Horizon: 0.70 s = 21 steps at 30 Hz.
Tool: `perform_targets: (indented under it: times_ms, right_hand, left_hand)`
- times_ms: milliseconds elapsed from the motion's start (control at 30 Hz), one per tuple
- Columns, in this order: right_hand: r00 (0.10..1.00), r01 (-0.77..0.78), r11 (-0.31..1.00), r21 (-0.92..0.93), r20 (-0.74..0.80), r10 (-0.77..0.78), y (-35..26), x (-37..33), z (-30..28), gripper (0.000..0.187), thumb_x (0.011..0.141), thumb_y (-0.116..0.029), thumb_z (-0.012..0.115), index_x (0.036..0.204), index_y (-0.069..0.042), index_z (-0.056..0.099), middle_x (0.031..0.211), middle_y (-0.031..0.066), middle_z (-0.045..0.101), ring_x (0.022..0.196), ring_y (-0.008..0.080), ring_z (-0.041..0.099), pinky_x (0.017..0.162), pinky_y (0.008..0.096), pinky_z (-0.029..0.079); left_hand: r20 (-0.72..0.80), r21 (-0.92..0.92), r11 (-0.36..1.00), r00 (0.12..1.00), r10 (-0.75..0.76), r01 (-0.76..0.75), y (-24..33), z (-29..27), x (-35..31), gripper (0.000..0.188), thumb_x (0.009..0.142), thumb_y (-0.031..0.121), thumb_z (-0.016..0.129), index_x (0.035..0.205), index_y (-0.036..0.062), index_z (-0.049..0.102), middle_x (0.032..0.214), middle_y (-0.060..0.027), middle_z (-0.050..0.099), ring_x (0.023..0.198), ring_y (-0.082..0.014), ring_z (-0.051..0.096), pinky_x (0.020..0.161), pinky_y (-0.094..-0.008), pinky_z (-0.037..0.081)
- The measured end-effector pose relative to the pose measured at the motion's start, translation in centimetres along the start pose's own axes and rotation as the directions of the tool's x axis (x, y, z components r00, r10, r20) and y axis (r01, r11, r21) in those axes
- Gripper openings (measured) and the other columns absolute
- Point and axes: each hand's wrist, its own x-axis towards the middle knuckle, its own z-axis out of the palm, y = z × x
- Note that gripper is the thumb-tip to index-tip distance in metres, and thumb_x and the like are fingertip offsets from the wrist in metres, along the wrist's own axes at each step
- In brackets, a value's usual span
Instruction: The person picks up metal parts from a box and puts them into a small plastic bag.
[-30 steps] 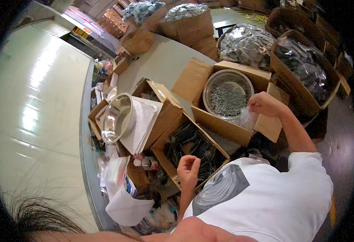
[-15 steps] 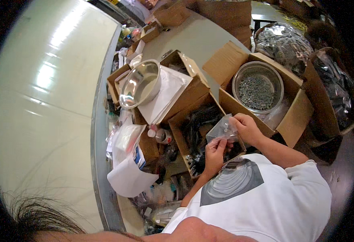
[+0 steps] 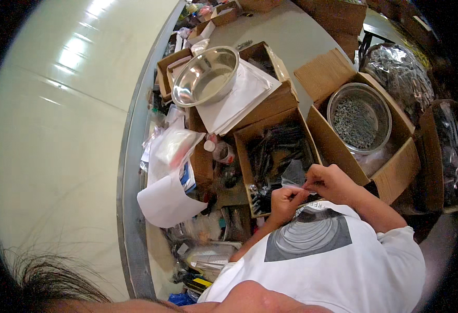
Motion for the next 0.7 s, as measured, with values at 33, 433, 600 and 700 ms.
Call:
perform_targets:
  times_ms: [33,433,600,700]
  right_hand:
    - [0.996,0.091,0.989,-0.114,0.005,-0.091,0.2,0.2,0.3,0.015,0.072,0.004,0.064,0.084,-0.001,0.057,0.079,0.0127,0.065,0.077,0.0298,0.066,0.065,0.0363,0.052]
    - [0.864,0.503,0.758,-0.415,0.249,-0.438,0.0,3.0,3.6,0.018,0.065,-0.014,0.071,0.077,-0.002,0.066,0.113,0.0174,0.051,0.104,0.0361,0.048,0.091,0.0427,0.041]
    - [0.740,0.410,0.900,-0.150,0.632,-0.232,0.6,5.9,2.9,0.017,0.076,-0.022,0.070,0.083,-0.006,0.071,0.115,0.0176,0.054,0.106,0.0328,0.051,0.091,0.0400,0.042]
    - [0.765,-0.141,0.990,0.020,0.637,0.096,4.0,10.5,2.6,0.028,0.085,-0.024,0.063,0.103,-0.004,0.066,0.100,0.0162,0.065,0.090,0.0270,0.063,0.081,0.0383,0.049]
  left_hand:
    - [-0.007,0.088,0.994,0.998,0.069,-0.068,0.0,0.0,0.0,0.028,0.084,0.024,0.068,0.076,-0.0032,0.066,0.069,-0.0102,0.065,0.062,-0.0118,0.060,0.054,-0.0270,0.046]
    - [-0.312,0.324,0.940,0.950,-0.001,0.108,-1.3,-3.1,-0.6,0.020,0.079,0.013,0.062,0.067,-0.0024,0.056,0.057,-0.0148,0.054,0.050,-0.0212,0.054,0.049,-0.0349,0.042]
    - [-0.381,0.292,0.934,0.921,-0.085,0.207,0.5,-6.8,-1.5,0.010,0.071,-0.001,0.060,0.080,-0.0015,0.056,0.084,-0.0117,0.063,0.077,-0.0181,0.061,0.061,-0.0291,0.048]
    - [-0.148,0.126,0.963,0.964,-0.219,0.238,-0.9,-7.9,-3.5,0.012,0.069,-0.008,0.054,0.079,-0.0018,0.056,0.093,-0.0110,0.065,0.082,-0.0166,0.061,0.066,-0.0273,0.048]
